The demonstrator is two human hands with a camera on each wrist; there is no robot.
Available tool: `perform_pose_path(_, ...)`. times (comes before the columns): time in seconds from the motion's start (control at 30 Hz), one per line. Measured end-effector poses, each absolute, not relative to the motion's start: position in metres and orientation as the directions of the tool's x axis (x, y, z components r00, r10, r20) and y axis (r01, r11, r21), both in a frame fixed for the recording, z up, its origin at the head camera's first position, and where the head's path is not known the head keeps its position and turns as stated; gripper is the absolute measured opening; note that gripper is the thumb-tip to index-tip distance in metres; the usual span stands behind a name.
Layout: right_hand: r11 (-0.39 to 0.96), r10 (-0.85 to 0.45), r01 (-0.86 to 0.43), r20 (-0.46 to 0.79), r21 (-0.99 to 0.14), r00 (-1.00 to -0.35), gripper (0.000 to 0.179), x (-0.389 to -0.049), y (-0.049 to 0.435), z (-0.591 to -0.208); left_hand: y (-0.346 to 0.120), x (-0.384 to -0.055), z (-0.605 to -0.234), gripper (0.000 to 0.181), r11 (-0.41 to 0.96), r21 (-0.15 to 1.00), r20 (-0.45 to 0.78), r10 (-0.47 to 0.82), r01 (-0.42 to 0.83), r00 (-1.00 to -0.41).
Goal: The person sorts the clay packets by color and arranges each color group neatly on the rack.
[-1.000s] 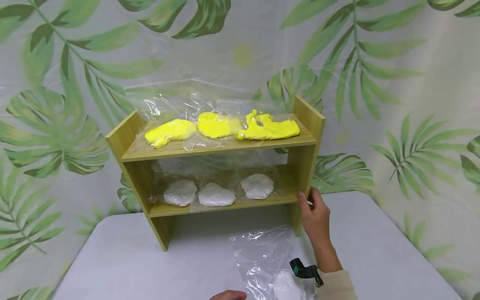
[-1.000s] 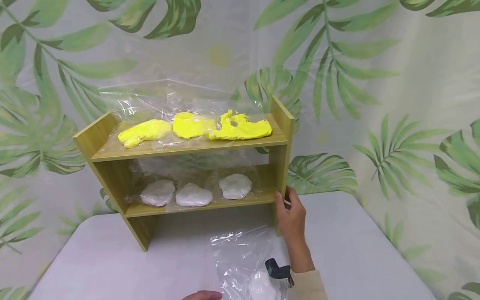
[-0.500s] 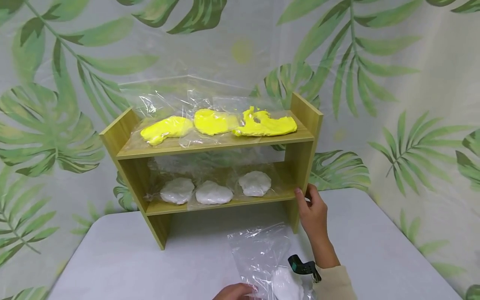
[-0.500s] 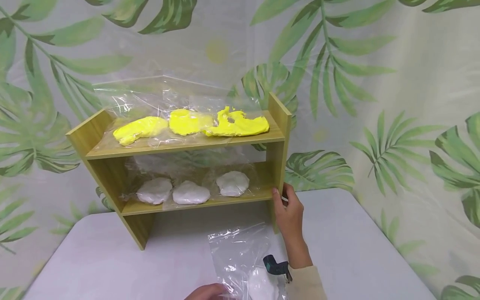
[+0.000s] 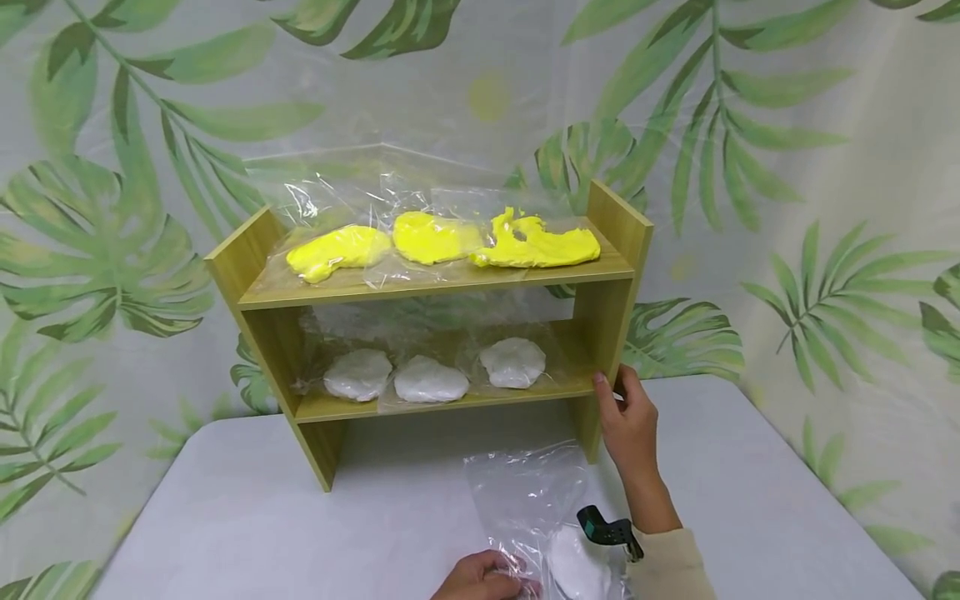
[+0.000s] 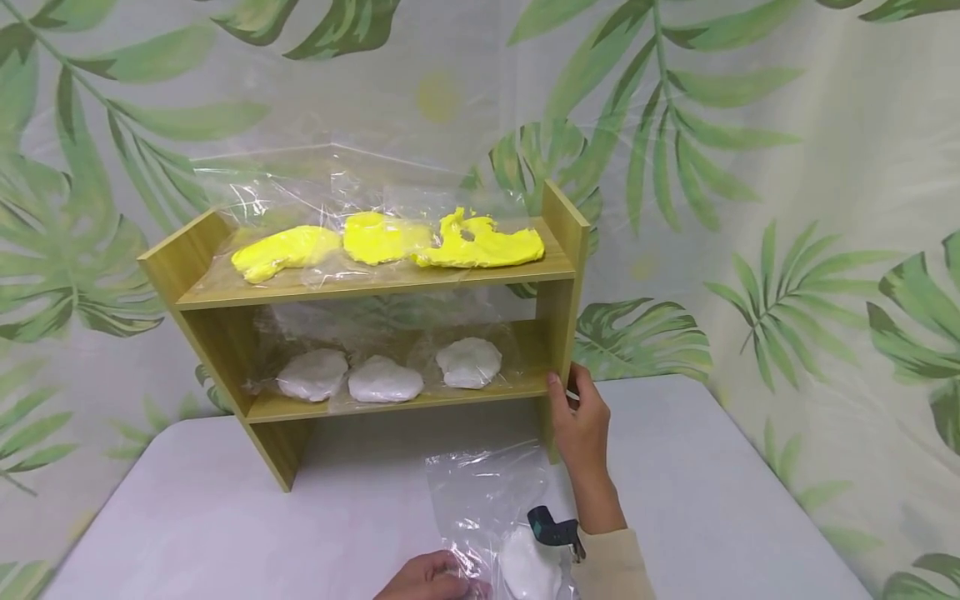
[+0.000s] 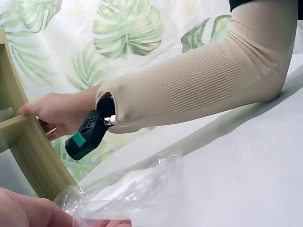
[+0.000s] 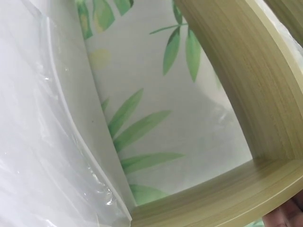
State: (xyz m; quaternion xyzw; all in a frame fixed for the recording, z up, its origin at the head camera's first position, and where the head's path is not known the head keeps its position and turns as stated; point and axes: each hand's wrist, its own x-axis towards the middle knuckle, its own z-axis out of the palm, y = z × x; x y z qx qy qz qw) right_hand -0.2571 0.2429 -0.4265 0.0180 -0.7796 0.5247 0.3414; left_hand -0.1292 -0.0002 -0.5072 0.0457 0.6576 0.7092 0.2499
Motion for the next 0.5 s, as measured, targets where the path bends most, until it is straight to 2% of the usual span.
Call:
perform_pose_path(0.17, 0.455, 0.339, -0.378, 0.549, -0.806, -0.764, 0.035, -0.257, 0.243, -0.427, 0.002, -0.129, -0.507, 0.017, -0.003, 0.961, -0.253, 0.385, -0.276, -0.888)
perform_pose_path(0.33, 0.442, 0.335, -0.373, 0.536, -0.816, -0.775, 0.036, -0.258, 0.243, -0.427, 0.004, -0.131, -0.501, 0.011, 0.133, 0.96, -0.278, 0.303, -0.248, -0.912)
perform_pose_path(0.4, 0.436, 0.334, -0.373, 0.532, -0.819, -0.778, 0.036, -0.259, 0.242, -0.428, 0.003, -0.133, -0.497, 0.014, 0.201, 0.956, -0.265, 0.279, -0.214, -0.923)
perform_pose_path(0.5, 0.432, 0.333, -0.376, 0.532, -0.82, -0.778, 0.036, -0.26, 0.242, -0.428, 0.001, -0.137, -0.491, 0.017, 0.19, 0.96, -0.255, 0.3, -0.205, -0.919)
